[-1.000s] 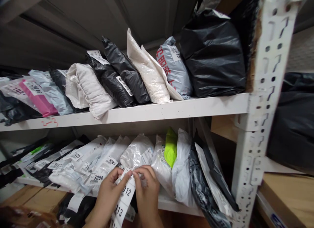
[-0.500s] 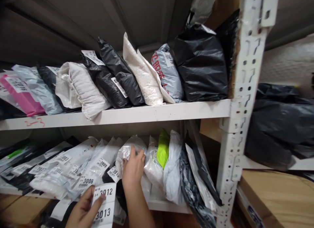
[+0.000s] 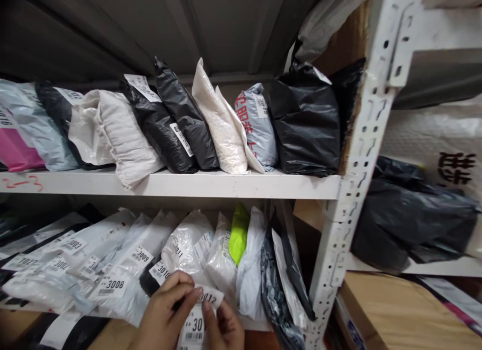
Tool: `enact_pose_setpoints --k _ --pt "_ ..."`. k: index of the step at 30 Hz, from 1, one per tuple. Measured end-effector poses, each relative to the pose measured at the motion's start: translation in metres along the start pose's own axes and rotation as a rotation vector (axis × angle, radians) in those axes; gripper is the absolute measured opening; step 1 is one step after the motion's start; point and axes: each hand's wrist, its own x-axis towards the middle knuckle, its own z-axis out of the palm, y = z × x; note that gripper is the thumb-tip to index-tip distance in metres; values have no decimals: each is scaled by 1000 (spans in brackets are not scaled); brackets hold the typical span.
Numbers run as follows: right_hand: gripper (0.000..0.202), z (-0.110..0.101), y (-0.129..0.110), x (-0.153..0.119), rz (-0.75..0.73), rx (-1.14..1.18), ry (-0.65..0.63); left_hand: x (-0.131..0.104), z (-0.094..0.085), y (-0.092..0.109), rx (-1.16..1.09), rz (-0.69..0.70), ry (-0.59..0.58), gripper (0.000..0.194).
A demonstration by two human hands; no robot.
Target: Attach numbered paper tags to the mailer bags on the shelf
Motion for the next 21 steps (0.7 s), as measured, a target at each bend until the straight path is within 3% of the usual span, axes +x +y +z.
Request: enact_pose_setpoints --k 4,9,11,14,16,19,21 --pt "46 -4 -21 17 16 -59 84 47 -2 19 79 64 23 29" --pt "52 1 -14 37 4 -177 226 98 5 16 77 -18 -220 32" --pt "50 2 -4 44 -80 -231 263 107 9 11 89 -86 -272 30" --pt "49 2 7 54 -144 -242 219 112 12 6 92 -167 -331 32" --pt "51 2 9 60 -121 -224 211 114 11 7 103 -184 -354 30" --pt "43 5 4 67 -35 -259 297 117 12 10 156 -166 -369 10" --pt "38 7 1 70 3 -293 354 118 15 12 212 -174 -339 7"
